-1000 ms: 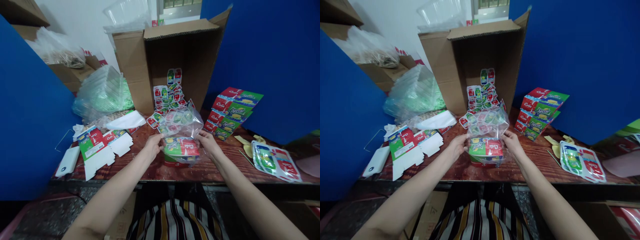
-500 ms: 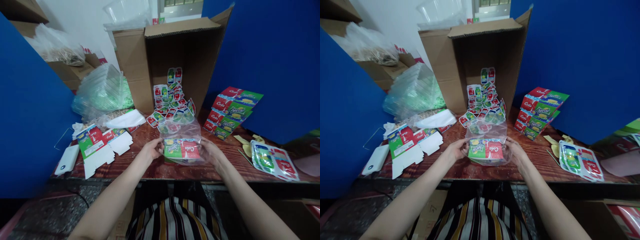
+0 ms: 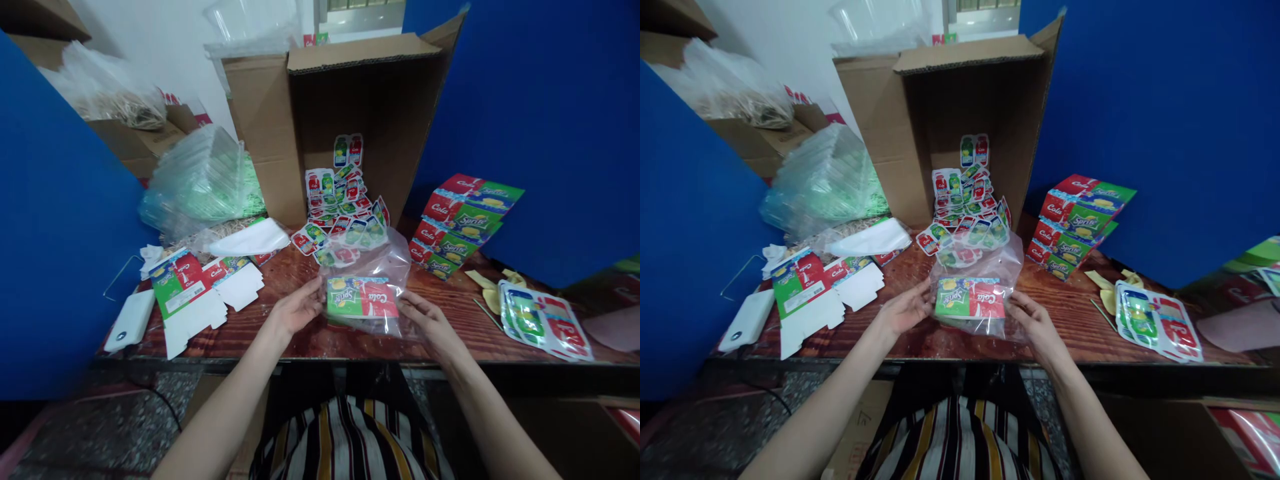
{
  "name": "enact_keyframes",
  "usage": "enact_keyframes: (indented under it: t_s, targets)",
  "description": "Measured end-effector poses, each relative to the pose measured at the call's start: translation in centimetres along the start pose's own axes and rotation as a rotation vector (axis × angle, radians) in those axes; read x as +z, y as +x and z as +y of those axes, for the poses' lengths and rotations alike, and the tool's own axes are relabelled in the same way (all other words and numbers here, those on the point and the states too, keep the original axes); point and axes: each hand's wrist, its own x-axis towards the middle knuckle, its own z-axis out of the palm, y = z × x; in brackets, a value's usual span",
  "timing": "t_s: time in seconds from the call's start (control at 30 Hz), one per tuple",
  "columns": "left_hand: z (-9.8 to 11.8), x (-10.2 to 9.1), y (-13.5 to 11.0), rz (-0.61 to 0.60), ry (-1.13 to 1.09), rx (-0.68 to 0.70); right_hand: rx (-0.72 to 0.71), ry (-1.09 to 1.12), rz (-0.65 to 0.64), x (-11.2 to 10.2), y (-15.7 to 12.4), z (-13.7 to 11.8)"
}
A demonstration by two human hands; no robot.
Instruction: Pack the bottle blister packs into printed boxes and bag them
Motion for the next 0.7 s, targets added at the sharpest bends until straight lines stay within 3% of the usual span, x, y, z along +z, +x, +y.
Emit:
enact_keyframes:
  t_s: [0.23, 0.4, 0.53, 0.7]
  targets:
    - [-0.2, -1.5, -1.8, -0.197, 0.124, -0.047, -0.079, -0.168, -0.097, -1.0, -2.0, 1.0]
    - [-1.1, -2.8, -2.3, -0.325, 0.311, 0.026, -0.317, -0.281, -0.055, -1.5, -1.4, 3.7]
    - [-2.3, -3.5, -1.9, -0.29, 0.453, 0.151, -0.402, -0.406, -0.012, -1.7, -0.5, 5.5]
    - [-3.6, -4.0, -0.7, -0.22, 0.584, 0.251, -0.401, -0.431, -0.022, -2.0, 0.2, 6.0]
